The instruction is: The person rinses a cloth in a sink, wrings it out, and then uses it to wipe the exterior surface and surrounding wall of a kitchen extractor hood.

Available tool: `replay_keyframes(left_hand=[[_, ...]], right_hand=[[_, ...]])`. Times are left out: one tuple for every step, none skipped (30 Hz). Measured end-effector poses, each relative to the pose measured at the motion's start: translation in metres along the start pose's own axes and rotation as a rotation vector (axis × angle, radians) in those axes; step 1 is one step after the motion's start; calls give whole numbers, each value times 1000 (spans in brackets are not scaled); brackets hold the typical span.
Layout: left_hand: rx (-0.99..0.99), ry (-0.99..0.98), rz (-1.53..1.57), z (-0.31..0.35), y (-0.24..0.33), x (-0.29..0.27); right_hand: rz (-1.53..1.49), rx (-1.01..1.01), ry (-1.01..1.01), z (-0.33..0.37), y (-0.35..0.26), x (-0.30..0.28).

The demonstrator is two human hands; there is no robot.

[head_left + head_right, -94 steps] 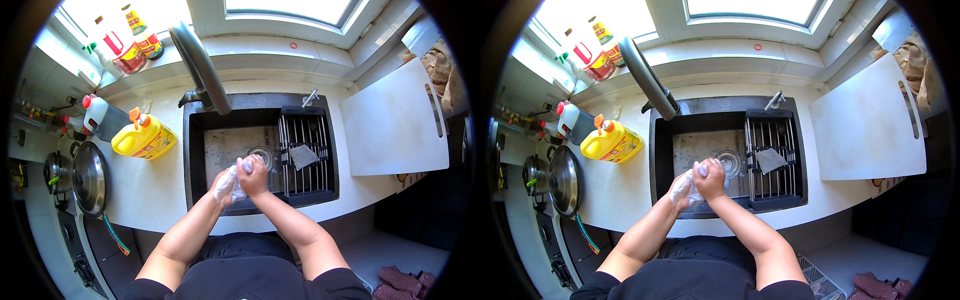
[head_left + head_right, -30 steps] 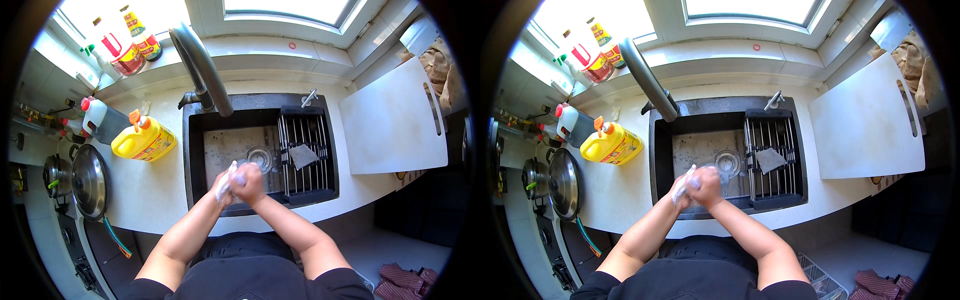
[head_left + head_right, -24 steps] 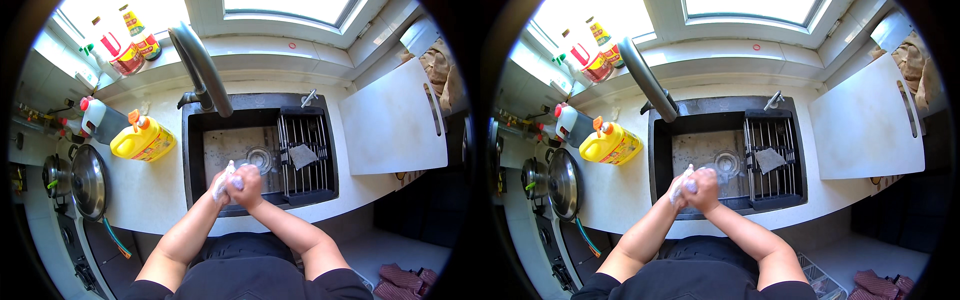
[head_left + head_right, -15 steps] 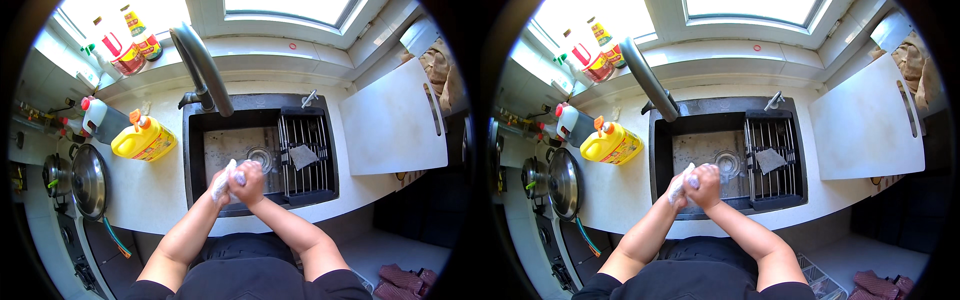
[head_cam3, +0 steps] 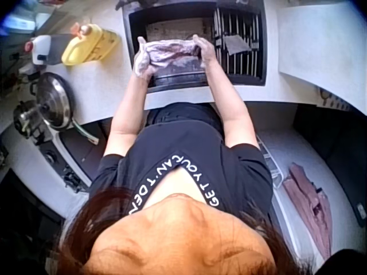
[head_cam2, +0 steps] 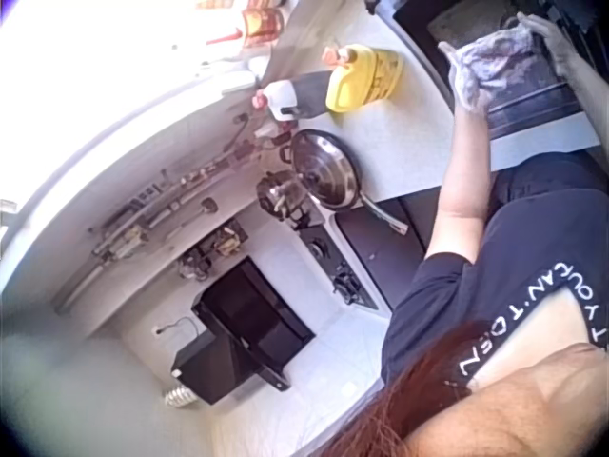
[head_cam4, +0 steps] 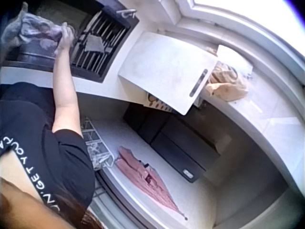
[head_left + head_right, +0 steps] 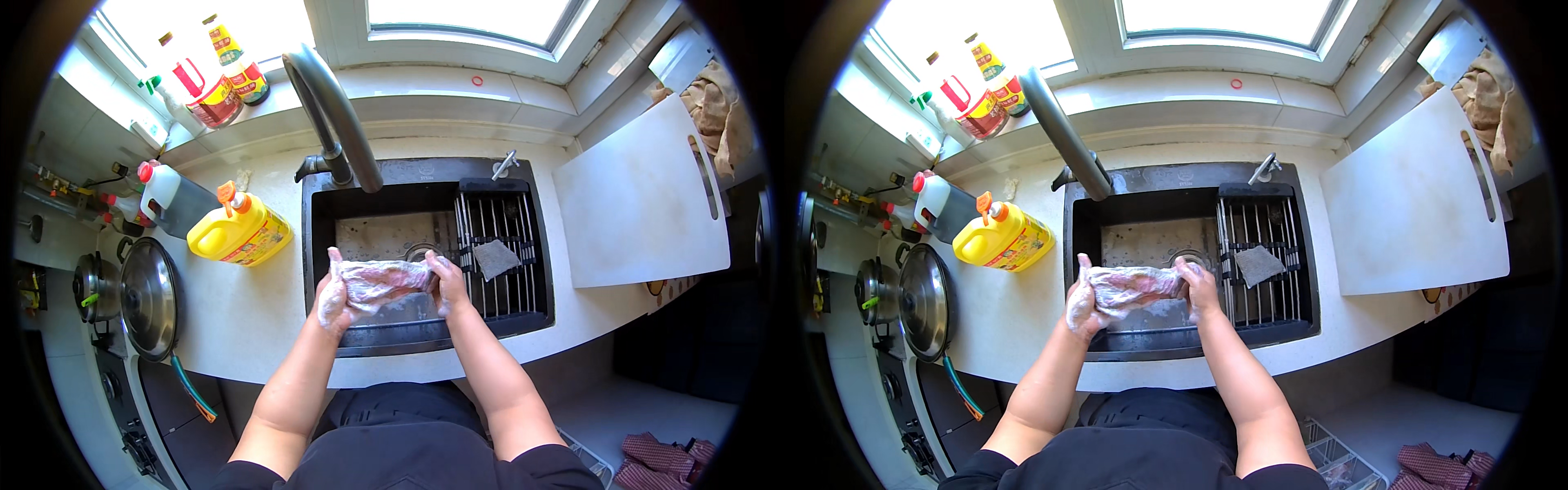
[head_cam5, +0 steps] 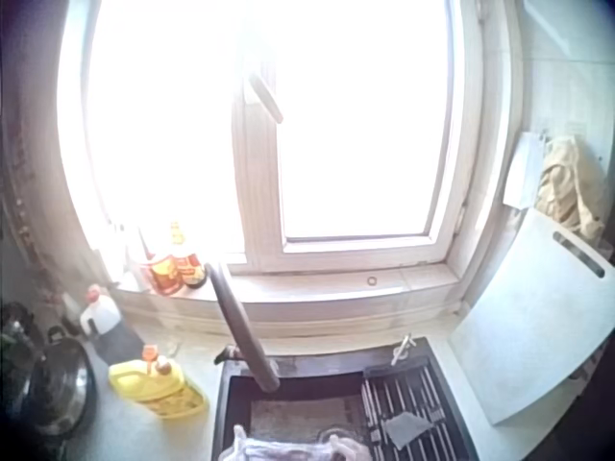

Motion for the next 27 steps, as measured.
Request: replay_keyframes(left_hand=[[8, -5, -25, 4, 4, 2], [-8, -13, -48, 8, 7, 6], [-25, -3, -52, 9, 8, 8], [-42, 8, -58, 10, 9, 10], [-59, 18, -64, 10, 8, 11], [-111, 3, -21, 8, 7, 4], [-45, 19, -123, 11, 7, 5], [21, 36, -224, 14, 6, 8], [87, 53, -326, 16, 7, 10], [-7, 91, -290, 12, 6, 7], [13, 92, -350, 14, 8, 8], [34, 94, -410, 17, 9, 10], [57, 98, -466, 19, 11, 8], [191, 179, -694, 14, 19, -8], [176, 118, -670, 12, 17, -15], [156, 59, -645, 14, 15, -9], [137, -1, -619, 16, 14, -4], [90, 114, -711, 17, 13, -8], [65, 106, -651, 17, 12, -9], [41, 97, -591, 16, 10, -11], [16, 88, -531, 16, 9, -12], [55, 53, -544, 19, 8, -8], [42, 19, -462, 20, 7, -4], [29, -14, -379, 21, 6, -1], [17, -46, -300, 22, 6, 2], [-39, -78, -219, 20, 5, 0], [-30, -88, -134, 23, 5, 4]], right_hand=[[-44, 66, -120, 7, -3, 3], [-15, 97, -165, 17, -11, 12], [14, 128, -209, 30, -23, 22], [40, 158, -254, 39, -30, 29], [130, 103, -311, 42, -32, 33], [219, 47, -366, 44, -32, 39], [310, -9, -421, 47, -33, 45], [415, -8, -451, 49, -35, 50], [458, 132, -421, 55, -34, 53], [543, -48, -465, 48, -31, 52], [625, -229, -506, 44, -30, 53], [523, -136, -442, 41, -29, 43], [423, -40, -380, 43, -36, 42], [265, 23, -368, 43, -40, 38], [187, 68, -367, 38, -38, 33], [147, 101, -386, 39, -41, 33], [108, 133, -405, 41, -43, 35], [55, 136, -394, 41, -42, 36], [3, 136, -388, 41, -40, 41], [-50, 136, -381, 41, -40, 44], [-46, 173, -401, 42, -40, 44], [-42, 213, -421, 43, -39, 44], [-37, 253, -441, 44, -38, 44], [11, 244, -486, 48, -40, 44], [24, 307, -505, 52, -39, 43], [65, 316, -533, 59, -41, 44], [105, 326, -562, 64, -42, 44]])
Point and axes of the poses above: each hand's wrist, its own z-axis away from the middle knuckle, its own x-axis out of the palm, y = z × x, the point moved 4 cm from there along -z, towards the middle knuckle, and after that the axes turned 5 degrees about y, right-handed, at the moved point
